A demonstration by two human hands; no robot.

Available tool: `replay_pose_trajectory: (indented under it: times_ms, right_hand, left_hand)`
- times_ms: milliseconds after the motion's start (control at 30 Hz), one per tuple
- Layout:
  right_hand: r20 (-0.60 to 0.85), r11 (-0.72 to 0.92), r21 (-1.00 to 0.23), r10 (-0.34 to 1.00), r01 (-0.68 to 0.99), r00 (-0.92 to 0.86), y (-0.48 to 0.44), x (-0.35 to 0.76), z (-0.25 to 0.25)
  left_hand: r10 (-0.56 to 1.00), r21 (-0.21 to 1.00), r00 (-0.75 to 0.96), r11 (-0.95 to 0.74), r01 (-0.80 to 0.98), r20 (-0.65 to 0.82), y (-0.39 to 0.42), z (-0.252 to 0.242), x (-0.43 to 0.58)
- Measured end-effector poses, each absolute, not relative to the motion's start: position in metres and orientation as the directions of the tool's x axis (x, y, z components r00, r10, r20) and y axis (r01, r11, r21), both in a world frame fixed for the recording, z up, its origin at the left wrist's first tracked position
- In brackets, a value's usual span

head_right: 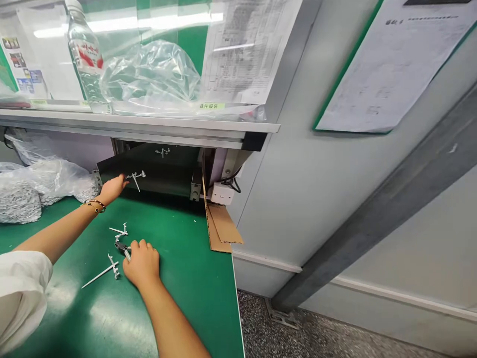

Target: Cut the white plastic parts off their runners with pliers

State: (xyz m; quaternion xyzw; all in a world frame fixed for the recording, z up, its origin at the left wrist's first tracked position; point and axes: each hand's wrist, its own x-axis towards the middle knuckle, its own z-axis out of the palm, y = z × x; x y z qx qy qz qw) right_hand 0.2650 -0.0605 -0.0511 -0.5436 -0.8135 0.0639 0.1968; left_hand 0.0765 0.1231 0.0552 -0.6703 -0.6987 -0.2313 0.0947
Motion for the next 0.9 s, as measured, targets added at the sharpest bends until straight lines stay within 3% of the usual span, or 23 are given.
replay_pose_trajectory:
  times_ms: [100,200,267,400,500,567,900]
  right_hand:
    - [0.255,0.401,-0.307,0.909,0.863,-0.331,-0.061,0.266,-0.053]
    - [0.275,0.408,-0.301,0.902,0.862,-0.332,-0.060,0.267,-0.055]
    - [0.289,0.402,-0.327,0.904,0.855,-0.314,-0.060,0.268,-0.054]
    - [0.336,0.340,-0.550,0.926,0.763,-0.170,-0.056,0.271,-0.051]
    - [0.326,0.244,-0.759,0.945,0.604,0.028,-0.050,0.273,-0.051]
    - [0.303,0.199,-0.812,0.947,0.549,0.103,-0.046,0.274,-0.051]
    - [0.281,0.194,-0.755,0.959,0.626,0.042,-0.096,0.343,-0.056]
  left_hand:
    - [0.882,0.069,-0.018,-0.016,0.997,0.471,0.129,0.055,0.076]
    - [0.869,0.085,0.011,-0.060,0.995,0.494,0.122,0.059,0.077]
    - [0.867,0.159,0.014,-0.108,0.981,0.498,0.108,0.055,0.075]
    - [0.905,0.390,0.058,-0.238,0.890,0.421,0.066,0.029,0.068]
    - [0.955,0.414,0.099,-0.214,0.885,0.281,0.047,0.009,0.064]
    - [0.972,0.389,0.067,-0.153,0.909,0.227,0.046,0.002,0.066]
    - [0.991,0.241,0.096,-0.115,0.964,0.088,0.079,0.001,0.087]
